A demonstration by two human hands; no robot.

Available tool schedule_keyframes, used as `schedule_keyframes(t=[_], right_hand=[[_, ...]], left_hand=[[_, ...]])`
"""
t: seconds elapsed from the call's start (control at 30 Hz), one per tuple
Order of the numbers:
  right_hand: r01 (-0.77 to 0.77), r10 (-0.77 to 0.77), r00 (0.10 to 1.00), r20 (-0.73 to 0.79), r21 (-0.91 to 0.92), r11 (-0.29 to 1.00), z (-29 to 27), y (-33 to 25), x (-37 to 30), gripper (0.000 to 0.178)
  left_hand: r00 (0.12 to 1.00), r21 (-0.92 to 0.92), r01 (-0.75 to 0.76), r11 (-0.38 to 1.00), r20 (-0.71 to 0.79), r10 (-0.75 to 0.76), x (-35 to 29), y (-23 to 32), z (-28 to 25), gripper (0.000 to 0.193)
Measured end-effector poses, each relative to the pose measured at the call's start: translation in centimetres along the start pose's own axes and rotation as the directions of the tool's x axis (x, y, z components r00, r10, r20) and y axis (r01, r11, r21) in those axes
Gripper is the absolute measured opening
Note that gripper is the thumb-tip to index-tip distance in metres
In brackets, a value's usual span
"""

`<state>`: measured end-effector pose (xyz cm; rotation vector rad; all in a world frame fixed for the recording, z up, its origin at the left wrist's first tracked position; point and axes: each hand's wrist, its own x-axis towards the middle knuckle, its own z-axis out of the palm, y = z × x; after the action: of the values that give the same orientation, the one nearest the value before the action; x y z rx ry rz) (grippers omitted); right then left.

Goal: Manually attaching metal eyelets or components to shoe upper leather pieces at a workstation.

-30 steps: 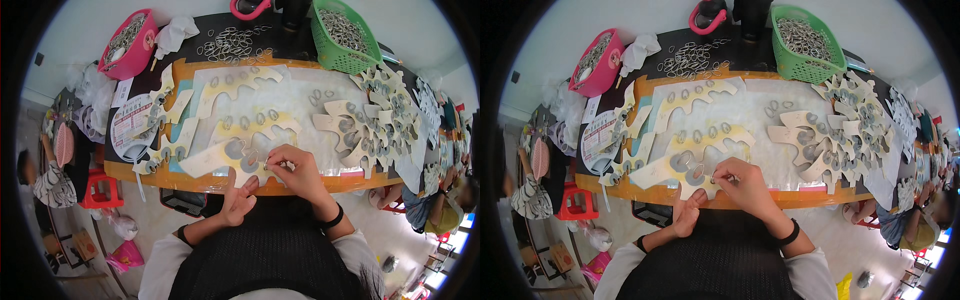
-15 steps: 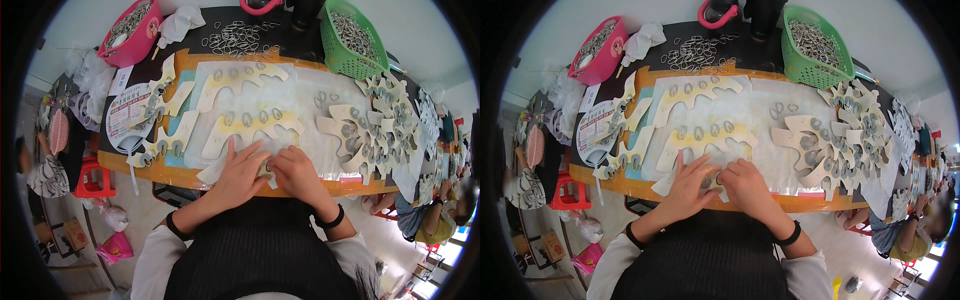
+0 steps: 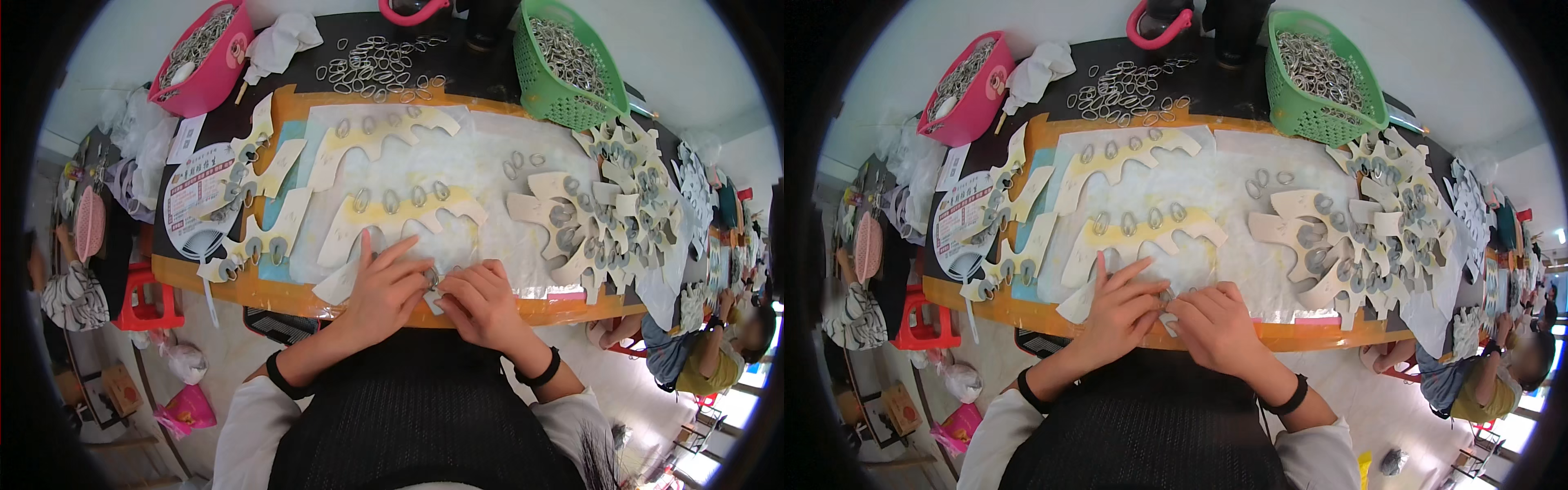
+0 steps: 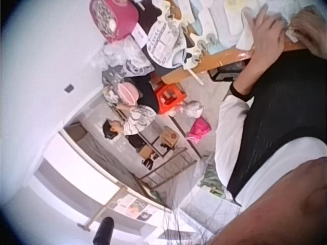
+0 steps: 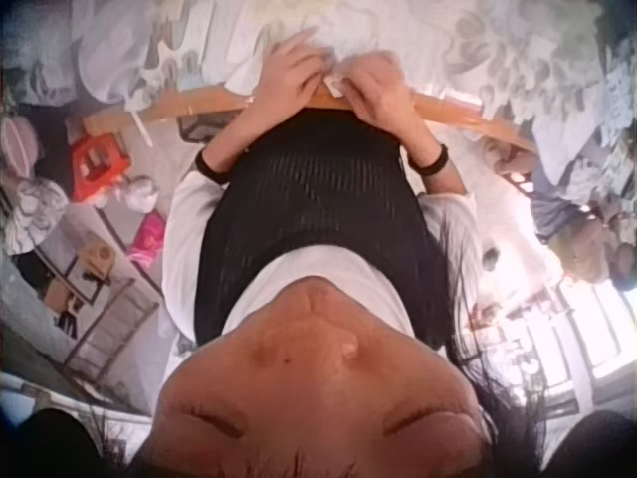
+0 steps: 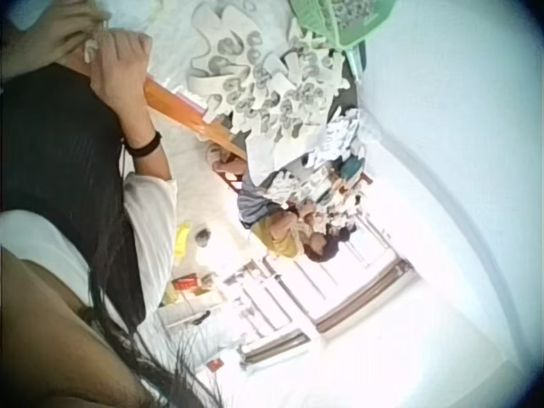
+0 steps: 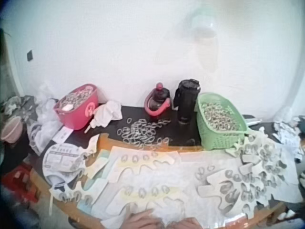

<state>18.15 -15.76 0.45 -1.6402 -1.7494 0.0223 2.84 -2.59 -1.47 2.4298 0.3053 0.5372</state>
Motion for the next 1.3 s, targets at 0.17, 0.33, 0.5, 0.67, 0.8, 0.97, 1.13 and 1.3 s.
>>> schedule_keyframes(t=[0.17, 0.33, 0.5, 0.67, 0.8, 0.97, 1.13, 1.3], right_hand=[[0.005, 0.005, 0.994, 0.106, -0.087, 0.996, -0.7, 0.3, 0.9, 0.030], [0.120, -0.101, 0.974, 0.205, -0.085, 0.989, -1.0, 1.4, 0.9, 0.028], [0.154, -0.139, 0.982, 0.124, -0.113, 0.982, -0.7, 1.4, -0.6, 0.027], [0.153, -0.136, 0.984, 0.116, -0.153, 0.976, -0.6, 0.8, -0.8, 0.029], [0.078, -0.063, 0.990, 0.122, -0.124, 0.989, -1.1, 0.2, -0.9, 0.031], [0.073, -0.068, 0.996, 0.062, -0.076, 0.994, -0.8, 0.0, -0.9, 0.036], [0.021, -0.011, 0.997, 0.082, -0.122, 0.992, 0.4, -0.2, -2.1, 0.035], [-0.055, 0.064, 0.995, 0.070, -0.121, 0.991, 0.8, -1.5, -1.8, 0.036]], left_hand=[[0.993, 0.103, -0.066, 0.992, -0.091, 0.076, -0.5, 0.4, 0.4, 0.007], [0.991, 0.157, -0.114, 0.981, -0.052, 0.123, -0.7, -0.2, 0.5, 0.011], [0.997, 0.148, -0.072, 0.986, -0.007, 0.074, -0.5, 0.0, 0.0, 0.017], [0.993, 0.199, -0.113, 0.974, -0.003, 0.116, -0.7, 0.1, -0.1, 0.021], [0.986, 0.262, -0.166, 0.951, 0.026, 0.165, -0.8, 0.1, -0.1, 0.025], [0.980, 0.279, -0.197, 0.940, 0.023, 0.199, -1.0, 0.0, 0.0, 0.020], [0.985, 0.211, -0.174, 0.962, 0.055, 0.166, -0.7, -0.1, -0.7, 0.023], [0.982, 0.065, -0.155, 0.986, 0.115, 0.147, -0.2, -0.6, -2.1, 0.018]])
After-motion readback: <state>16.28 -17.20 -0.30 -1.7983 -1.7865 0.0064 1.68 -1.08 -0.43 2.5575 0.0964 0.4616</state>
